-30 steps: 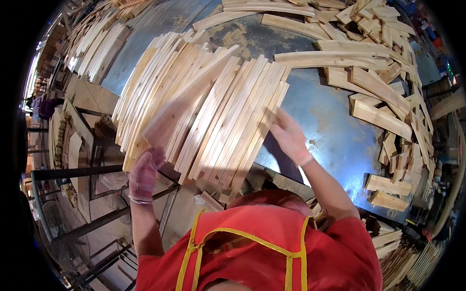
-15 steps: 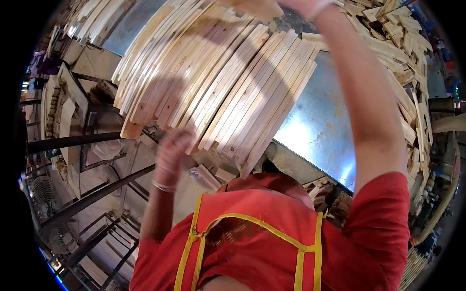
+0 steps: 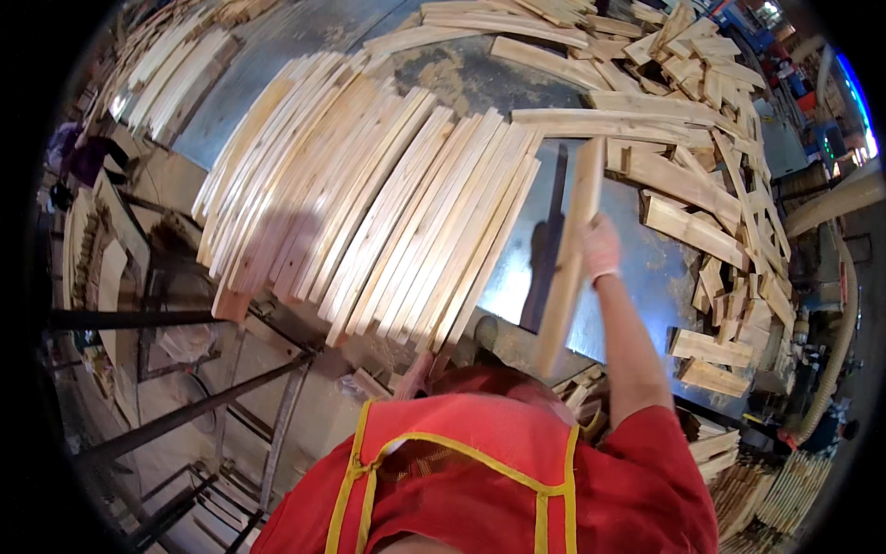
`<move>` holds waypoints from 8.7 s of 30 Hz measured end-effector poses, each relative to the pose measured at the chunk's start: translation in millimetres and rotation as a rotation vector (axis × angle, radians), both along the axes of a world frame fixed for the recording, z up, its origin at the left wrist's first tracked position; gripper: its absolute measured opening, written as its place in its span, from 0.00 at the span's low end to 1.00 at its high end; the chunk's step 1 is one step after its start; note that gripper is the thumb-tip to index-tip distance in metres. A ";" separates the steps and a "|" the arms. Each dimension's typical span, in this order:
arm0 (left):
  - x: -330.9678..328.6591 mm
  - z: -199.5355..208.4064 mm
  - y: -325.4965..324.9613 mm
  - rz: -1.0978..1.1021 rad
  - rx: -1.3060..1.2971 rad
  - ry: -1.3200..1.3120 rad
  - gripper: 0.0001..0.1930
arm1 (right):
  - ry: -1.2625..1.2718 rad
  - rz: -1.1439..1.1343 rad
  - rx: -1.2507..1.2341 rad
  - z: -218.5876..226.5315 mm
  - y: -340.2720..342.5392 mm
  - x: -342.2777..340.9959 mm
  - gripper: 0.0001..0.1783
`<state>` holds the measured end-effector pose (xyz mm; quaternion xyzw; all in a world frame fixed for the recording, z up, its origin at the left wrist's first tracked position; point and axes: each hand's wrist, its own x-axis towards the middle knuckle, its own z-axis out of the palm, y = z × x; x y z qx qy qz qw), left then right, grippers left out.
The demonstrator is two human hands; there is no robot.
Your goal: The person picks up individual wooden planks from a large pile on a metal table and stacks them neatly in a separate pile. The person handles the planks one by one, aligning them carefully to form a uniform stack.
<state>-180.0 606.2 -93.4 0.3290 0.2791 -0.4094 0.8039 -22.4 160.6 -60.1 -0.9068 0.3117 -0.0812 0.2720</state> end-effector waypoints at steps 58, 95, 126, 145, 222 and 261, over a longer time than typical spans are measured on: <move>199.1 112.7 247.6 0.651 0.893 -0.459 0.40 | 0.341 0.433 1.121 75.3 354.7 228.3 0.33; 135.1 38.7 -91.0 -0.851 1.716 -1.729 0.27 | 0.036 0.035 1.785 0.8 86.7 -14.9 0.17; 492.7 22.0 209.7 -0.599 1.806 -1.767 0.20 | 0.324 0.833 0.717 56.4 437.5 406.7 0.39; 575.4 54.4 -231.6 -1.016 1.405 -1.788 0.48 | -0.069 -0.475 0.075 13.6 4.4 336.1 0.61; 412.6 29.3 144.9 -0.490 0.682 -0.826 0.20 | -0.251 -0.001 1.630 -13.9 323.3 249.5 0.25; 285.9 59.5 -292.1 -0.933 -0.162 -0.431 0.24 | -0.550 -0.102 1.557 17.4 -57.9 42.0 0.44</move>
